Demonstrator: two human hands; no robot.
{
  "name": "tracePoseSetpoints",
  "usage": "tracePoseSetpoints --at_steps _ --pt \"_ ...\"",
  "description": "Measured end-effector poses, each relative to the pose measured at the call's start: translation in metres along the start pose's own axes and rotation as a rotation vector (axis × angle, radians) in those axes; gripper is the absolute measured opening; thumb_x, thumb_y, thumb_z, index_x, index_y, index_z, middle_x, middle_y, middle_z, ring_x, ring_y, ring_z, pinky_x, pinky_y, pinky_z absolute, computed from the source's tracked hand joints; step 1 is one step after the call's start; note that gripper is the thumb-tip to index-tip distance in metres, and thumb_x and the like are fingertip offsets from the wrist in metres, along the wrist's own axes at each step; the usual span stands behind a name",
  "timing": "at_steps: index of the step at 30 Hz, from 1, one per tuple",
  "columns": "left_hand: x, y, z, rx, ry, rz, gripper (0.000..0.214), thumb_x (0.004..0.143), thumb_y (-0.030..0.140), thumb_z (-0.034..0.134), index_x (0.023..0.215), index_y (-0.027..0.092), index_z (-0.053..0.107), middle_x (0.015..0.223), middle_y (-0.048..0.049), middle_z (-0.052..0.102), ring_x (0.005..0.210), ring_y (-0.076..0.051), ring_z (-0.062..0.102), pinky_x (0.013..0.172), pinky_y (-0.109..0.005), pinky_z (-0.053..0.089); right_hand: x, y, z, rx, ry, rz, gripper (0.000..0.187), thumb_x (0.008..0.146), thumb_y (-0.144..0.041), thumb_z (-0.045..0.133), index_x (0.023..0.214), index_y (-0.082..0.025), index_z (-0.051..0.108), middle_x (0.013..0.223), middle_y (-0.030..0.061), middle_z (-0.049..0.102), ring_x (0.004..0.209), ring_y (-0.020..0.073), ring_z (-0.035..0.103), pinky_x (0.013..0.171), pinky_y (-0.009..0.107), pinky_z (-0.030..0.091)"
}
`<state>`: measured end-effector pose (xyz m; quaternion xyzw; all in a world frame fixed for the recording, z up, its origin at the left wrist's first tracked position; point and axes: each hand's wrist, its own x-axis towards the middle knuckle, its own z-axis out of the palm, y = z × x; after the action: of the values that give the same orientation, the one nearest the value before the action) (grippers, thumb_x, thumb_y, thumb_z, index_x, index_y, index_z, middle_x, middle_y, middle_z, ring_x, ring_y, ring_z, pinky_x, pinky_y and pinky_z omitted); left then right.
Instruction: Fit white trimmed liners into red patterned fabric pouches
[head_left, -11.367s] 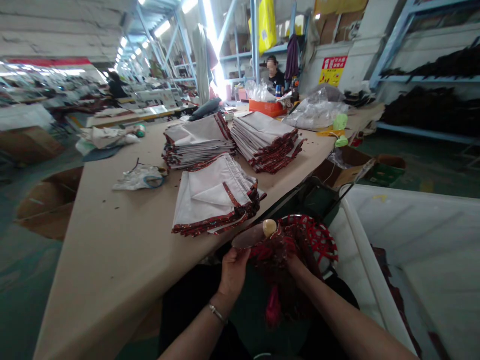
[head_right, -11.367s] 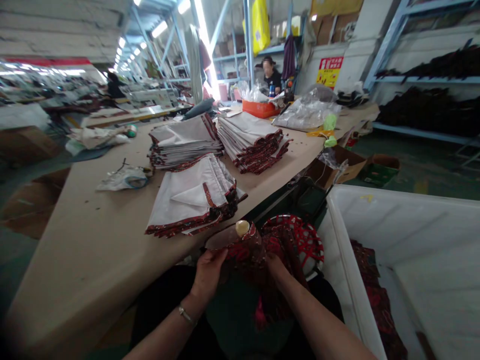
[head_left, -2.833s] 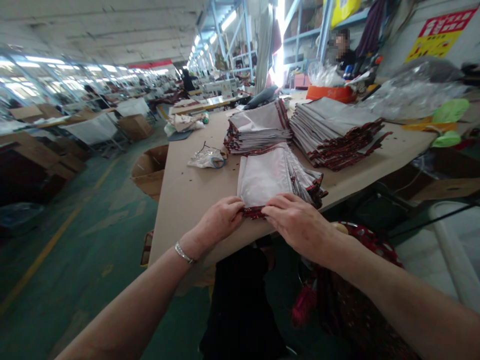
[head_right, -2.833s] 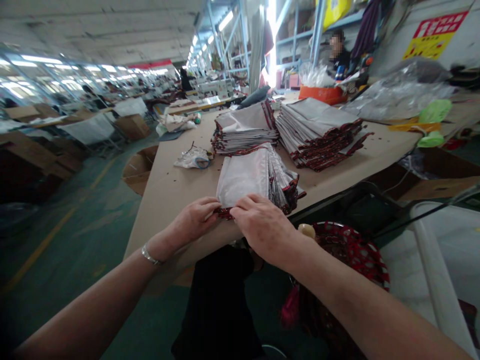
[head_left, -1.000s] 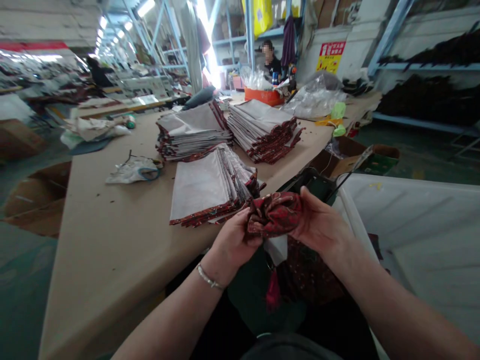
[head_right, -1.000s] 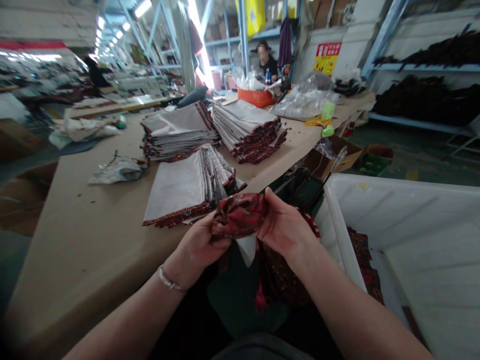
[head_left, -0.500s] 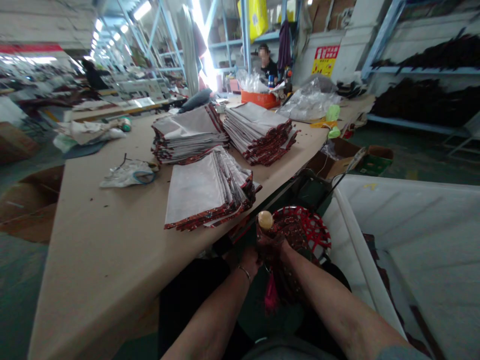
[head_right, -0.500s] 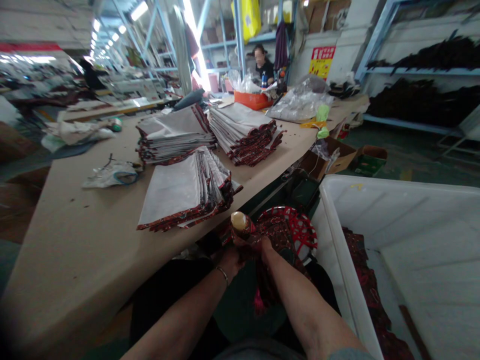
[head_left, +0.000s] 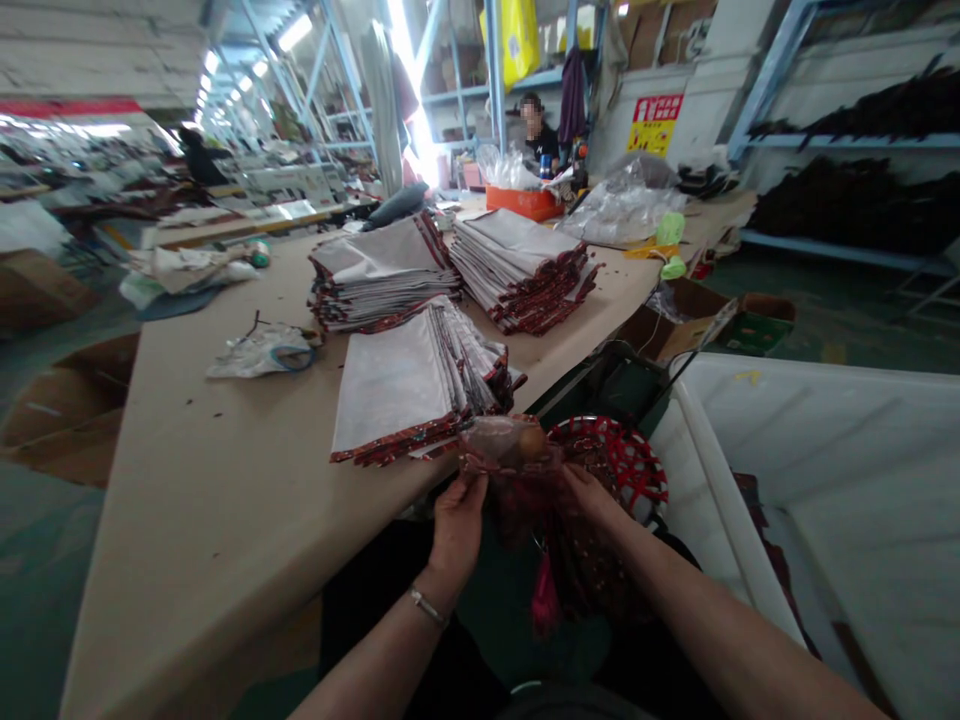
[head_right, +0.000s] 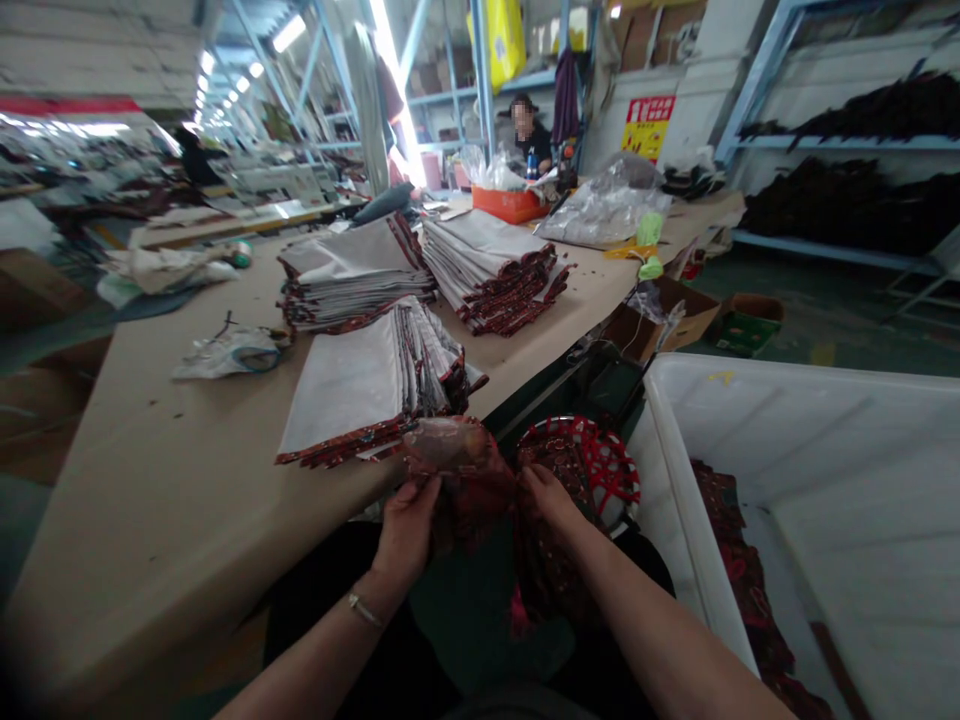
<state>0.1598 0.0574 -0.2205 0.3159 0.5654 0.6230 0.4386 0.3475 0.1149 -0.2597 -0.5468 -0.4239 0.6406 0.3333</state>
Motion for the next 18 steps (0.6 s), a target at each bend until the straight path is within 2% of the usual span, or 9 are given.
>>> tracePoseSetpoints --at_steps 2,3,5,8,10,11,14,16,18 --pt "-0.005 0.001 -0.018 -0.001 -0.016 -0.086 0.021 0.069 0.031 0.069 0.087 0.02 0.072 0.083 -0.0008 0.072 0.09 -0.021 0.065 0.086 -0.034 0.052 -0.008 0.001 -0.012 -0.078 -0.011 -0.144 0.044 0.08 -0.045 0.06 0.119 -0.024 0.057 0.127 0.0079 0.06 0.123 0.021 0.051 0.105 0.043 0.038" --pt "-0.009 0.005 -0.024 0.025 -0.044 -0.094 0.018 0.068 0.031 0.07 0.083 0.02 0.073 0.078 -0.0005 0.072 0.086 -0.021 0.065 0.082 -0.033 0.053 -0.011 -0.002 -0.015 -0.108 -0.061 -0.238 0.047 0.08 -0.044 0.061 0.123 -0.026 0.055 0.134 0.0065 0.055 0.129 0.0193 0.046 0.11 0.041 0.032" --pt "-0.015 0.021 -0.028 0.115 -0.136 -0.03 0.012 0.068 0.031 0.071 0.074 0.02 0.073 0.072 -0.0004 0.07 0.08 -0.022 0.065 0.078 -0.032 0.054 -0.014 -0.015 -0.016 -0.091 -0.206 -0.386 0.053 0.08 -0.042 0.063 0.129 -0.026 0.052 0.137 0.0067 0.053 0.13 0.0192 0.045 0.11 0.04 0.032" --pt "-0.02 0.058 -0.015 0.254 -0.348 0.162 0.015 0.077 0.031 0.064 0.074 0.019 0.073 0.078 -0.0017 0.07 0.081 -0.021 0.064 0.081 -0.03 0.052 -0.011 -0.05 -0.004 0.043 -0.387 -0.373 0.047 0.076 -0.041 0.067 0.119 -0.021 0.06 0.119 0.0087 0.066 0.115 0.0236 0.059 0.096 0.041 0.047" --pt "-0.023 0.083 -0.006 0.34 -0.445 0.279 0.018 0.08 0.03 0.062 0.087 0.018 0.073 0.086 -0.0036 0.071 0.084 -0.021 0.064 0.082 -0.029 0.051 -0.012 -0.085 0.005 0.097 -0.369 -0.376 0.035 0.072 -0.038 0.071 0.101 -0.019 0.067 0.1 0.0066 0.072 0.097 0.0241 0.067 0.086 0.04 0.052" --pt "-0.024 0.094 -0.005 0.377 -0.451 0.335 0.02 0.08 0.03 0.063 0.094 0.018 0.072 0.09 -0.0047 0.071 0.085 -0.021 0.064 0.081 -0.029 0.052 -0.014 -0.105 0.009 0.126 -0.293 -0.421 0.03 0.07 -0.036 0.073 0.095 -0.019 0.068 0.094 0.0048 0.073 0.09 0.0232 0.068 0.083 0.04 0.054" --pt "-0.026 0.117 -0.022 0.466 -0.305 0.548 0.023 0.081 0.025 0.063 0.103 0.018 0.068 0.096 -0.007 0.071 0.087 -0.019 0.065 0.08 -0.028 0.053 -0.034 -0.167 0.006 0.257 0.04 -0.627 0.029 0.074 -0.038 0.068 0.101 -0.026 0.065 0.103 0.0019 0.072 0.087 0.0212 0.069 0.08 0.041 0.055" --pt "-0.022 0.126 -0.047 0.537 -0.122 0.718 0.016 0.084 0.021 0.059 0.097 0.018 0.067 0.096 -0.0066 0.071 0.088 -0.017 0.065 0.083 -0.029 0.052 -0.052 -0.197 -0.006 0.237 0.133 -0.684 0.031 0.082 -0.044 0.058 0.107 -0.028 0.064 0.111 0.004 0.07 0.092 0.0228 0.068 0.082 0.043 0.055" --pt "-0.012 0.13 -0.077 0.665 0.062 0.846 0.013 0.084 0.017 0.058 0.093 0.018 0.067 0.095 -0.0059 0.07 0.09 -0.017 0.065 0.087 -0.031 0.051 -0.066 -0.207 -0.023 0.033 0.135 -0.692 0.034 0.086 -0.05 0.047 0.107 -0.028 0.065 0.102 0.0069 0.072 0.088 0.0249 0.069 0.079 0.044 0.056"
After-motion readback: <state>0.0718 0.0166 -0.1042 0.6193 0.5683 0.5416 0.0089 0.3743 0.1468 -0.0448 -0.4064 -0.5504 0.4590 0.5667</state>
